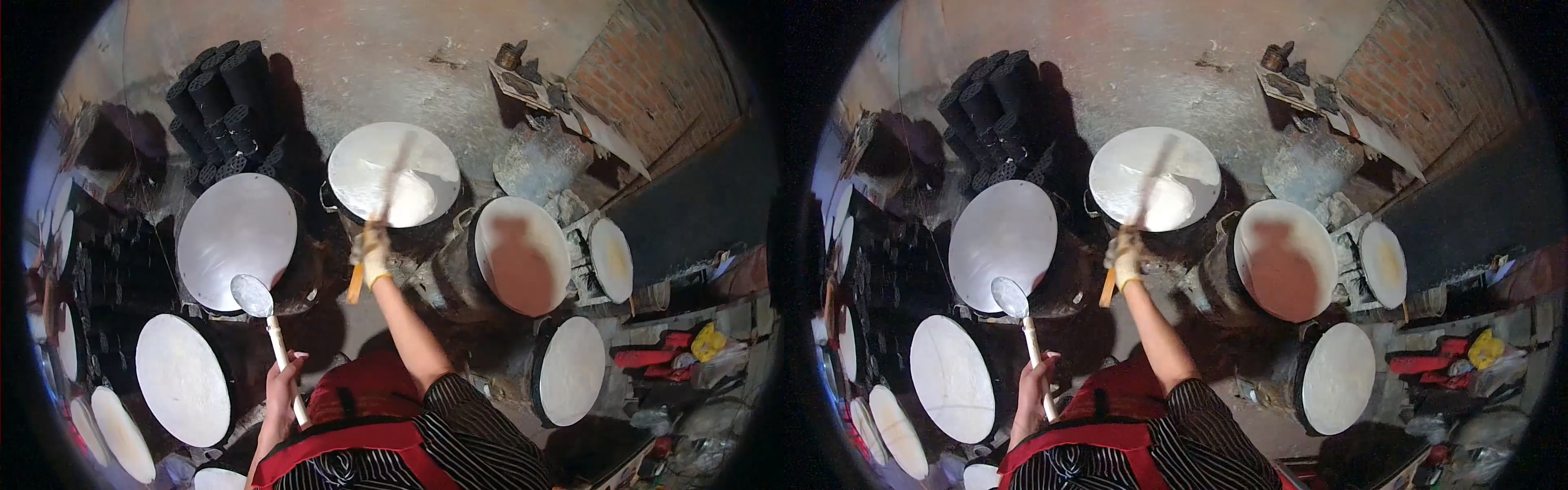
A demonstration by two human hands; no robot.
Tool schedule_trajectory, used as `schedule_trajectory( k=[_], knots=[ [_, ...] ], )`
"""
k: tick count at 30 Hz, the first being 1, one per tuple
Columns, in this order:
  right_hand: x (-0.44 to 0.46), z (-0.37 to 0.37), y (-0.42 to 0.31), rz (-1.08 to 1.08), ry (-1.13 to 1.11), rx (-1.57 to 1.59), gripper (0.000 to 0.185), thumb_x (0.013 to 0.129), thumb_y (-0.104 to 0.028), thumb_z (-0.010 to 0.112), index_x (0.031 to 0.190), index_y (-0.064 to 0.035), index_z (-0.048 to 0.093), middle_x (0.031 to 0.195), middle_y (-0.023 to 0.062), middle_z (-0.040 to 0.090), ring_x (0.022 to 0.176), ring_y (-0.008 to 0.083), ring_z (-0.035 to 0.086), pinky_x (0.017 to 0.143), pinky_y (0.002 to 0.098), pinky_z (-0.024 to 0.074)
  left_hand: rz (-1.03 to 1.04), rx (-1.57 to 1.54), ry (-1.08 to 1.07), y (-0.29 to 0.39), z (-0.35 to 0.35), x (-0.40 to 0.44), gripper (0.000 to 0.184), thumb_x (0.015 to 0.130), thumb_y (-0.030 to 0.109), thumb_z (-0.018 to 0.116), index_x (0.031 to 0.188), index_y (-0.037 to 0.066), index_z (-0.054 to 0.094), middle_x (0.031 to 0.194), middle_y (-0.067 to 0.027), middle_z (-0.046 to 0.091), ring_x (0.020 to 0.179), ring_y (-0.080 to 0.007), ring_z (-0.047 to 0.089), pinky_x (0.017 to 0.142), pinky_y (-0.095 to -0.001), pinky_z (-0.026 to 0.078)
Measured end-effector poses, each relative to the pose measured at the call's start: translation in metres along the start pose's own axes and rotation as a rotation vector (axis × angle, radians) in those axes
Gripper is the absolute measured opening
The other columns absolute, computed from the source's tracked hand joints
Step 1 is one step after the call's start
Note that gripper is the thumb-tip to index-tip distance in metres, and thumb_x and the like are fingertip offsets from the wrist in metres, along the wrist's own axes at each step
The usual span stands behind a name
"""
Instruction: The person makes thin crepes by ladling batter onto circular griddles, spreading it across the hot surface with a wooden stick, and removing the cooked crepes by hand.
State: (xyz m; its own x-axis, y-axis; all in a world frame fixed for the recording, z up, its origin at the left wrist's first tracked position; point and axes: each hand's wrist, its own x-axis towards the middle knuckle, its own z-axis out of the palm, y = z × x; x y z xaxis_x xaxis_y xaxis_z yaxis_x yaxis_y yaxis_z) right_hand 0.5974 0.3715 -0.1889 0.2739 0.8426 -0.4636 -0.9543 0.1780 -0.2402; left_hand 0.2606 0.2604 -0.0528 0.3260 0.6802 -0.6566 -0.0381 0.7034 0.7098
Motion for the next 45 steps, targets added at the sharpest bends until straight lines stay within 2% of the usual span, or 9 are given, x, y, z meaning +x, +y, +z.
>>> schedule_trajectory(
  k=[2, 6, 8, 13, 18, 20, 27, 32, 45],
  knots=[
    [0.0, -0.014, 0.024, -0.155, 0.191, -0.777, 0.024, 0.098, -0.036, 0.046, 0.114, -0.0206, 0.055, 0.062, -0.0007, 0.052, 0.037, 0.0127, 0.042, 0.03, 0.0295, 0.0263, 0.005, 0.003, -0.013, 0.0, 0.01, 0.003, 0.02, 0.089, 0.01, 0.062, 0.107, 0.001, 0.063, 0.103, -0.0005, 0.062, 0.105, -0.012, 0.051, 0.099, -0.0268, 0.033],
    [-0.047, -0.073, -0.043, -0.183, 0.265, -0.728, 0.028, 0.099, -0.027, 0.048, 0.124, -0.0176, 0.055, 0.07, -0.0012, 0.057, 0.043, 0.0103, 0.049, 0.032, 0.024, 0.0389, 0.047, -0.04, -0.018, 0.002, 0.043, 0.006, 0.024, 0.088, 0.008, 0.062, 0.111, 0.001, 0.059, 0.108, -0.0041, 0.062, 0.108, -0.0132, 0.051, 0.103, -0.0275, 0.031],
    [-0.052, -0.088, -0.106, 0.117, 0.25, -0.457, 0.043, 0.085, -0.065, 0.051, 0.091, -0.0227, 0.059, 0.065, 0.0011, 0.059, 0.037, 0.0171, 0.041, 0.032, 0.0316, 0.0296, 0.058, -0.062, -0.032, -0.005, 0.05, 0.011, 0.03, 0.088, 0.007, 0.062, 0.117, -0.001, 0.056, 0.109, -0.0052, 0.063, 0.11, -0.0137, 0.052, 0.104, -0.0279, 0.031],
    [-0.04, -0.05, -0.122, -0.013, 0.057, -0.219, 0.024, 0.092, -0.038, 0.059, 0.109, -0.022, 0.054, 0.072, 0.005, 0.062, 0.041, 0.0195, 0.048, 0.031, 0.0341, 0.0333, 0.08, 0.034, -0.052, -0.009, 0.099, 0.019, 0.042, 0.088, 0.007, 0.061, 0.126, -0.005, 0.048, 0.11, -0.0076, 0.063, 0.11, -0.0152, 0.054, 0.105, -0.0288, 0.032],
    [-0.073, -0.098, -0.138, 0.013, 0.071, -1.113, 0.027, 0.092, -0.039, 0.058, 0.113, -0.0212, 0.06, 0.063, 0.002, 0.057, 0.036, 0.0103, 0.044, 0.027, 0.025, 0.0307, 0.069, -0.028, -0.089, -0.016, 0.15, 0.029, 0.037, 0.089, 0.007, 0.06, 0.123, -0.003, 0.051, 0.111, -0.009, 0.063, 0.103, -0.0143, 0.056, 0.095, -0.0265, 0.04],
    [-0.074, -0.128, -0.204, 0.334, 0.067, -0.505, 0.032, 0.088, -0.046, 0.062, 0.106, -0.0189, 0.062, 0.065, 0.0024, 0.058, 0.036, 0.0128, 0.044, 0.028, 0.0255, 0.0285, 0.028, -0.022, -0.057, -0.011, 0.176, 0.025, 0.023, 0.091, 0.01, 0.06, 0.112, 0.002, 0.059, 0.092, -0.0034, 0.063, 0.082, -0.0123, 0.058, 0.077, -0.0269, 0.047],
    [-0.032, -0.074, -0.245, -0.056, 0.107, -0.609, 0.03, 0.097, -0.041, 0.049, 0.115, -0.0177, 0.057, 0.06, 0.0017, 0.055, 0.039, 0.0152, 0.049, 0.032, 0.0307, 0.0363, -0.053, -0.105, -0.062, -0.014, 0.232, 0.019, 0.015, 0.092, 0.016, 0.066, 0.102, 0.006, 0.059, 0.068, -0.0004, 0.054, 0.045, -0.0039, 0.04, 0.036, -0.0172, 0.029],
    [-0.033, -0.078, -0.213, -0.228, -0.181, -0.878, 0.032, 0.09, 0.002, 0.055, 0.121, -0.0051, 0.063, 0.088, 0.0024, 0.061, 0.067, 0.0088, 0.055, 0.056, 0.0203, 0.0443, -0.057, -0.035, -0.037, 0.001, 0.247, 0.024, 0.02, 0.097, 0.025, 0.059, 0.106, 0.007, 0.057, 0.063, 0.0003, 0.051, 0.043, -0.0053, 0.039, 0.036, -0.0197, 0.03],
    [-0.006, -0.125, -0.277, -0.276, 0.147, -0.186, 0.018, 0.091, 0.003, 0.059, 0.108, 0.007, 0.063, 0.096, 0.0119, 0.063, 0.08, 0.0184, 0.057, 0.072, 0.0286, 0.0495, -0.109, -0.065, -0.192, 0.02, 0.238, 0.068, 0.009, 0.097, 0.016, 0.055, 0.1, 0.008, 0.052, 0.077, 0.0002, 0.05, 0.061, -0.009, 0.047, 0.045, -0.0213, 0.037]
  ],
)
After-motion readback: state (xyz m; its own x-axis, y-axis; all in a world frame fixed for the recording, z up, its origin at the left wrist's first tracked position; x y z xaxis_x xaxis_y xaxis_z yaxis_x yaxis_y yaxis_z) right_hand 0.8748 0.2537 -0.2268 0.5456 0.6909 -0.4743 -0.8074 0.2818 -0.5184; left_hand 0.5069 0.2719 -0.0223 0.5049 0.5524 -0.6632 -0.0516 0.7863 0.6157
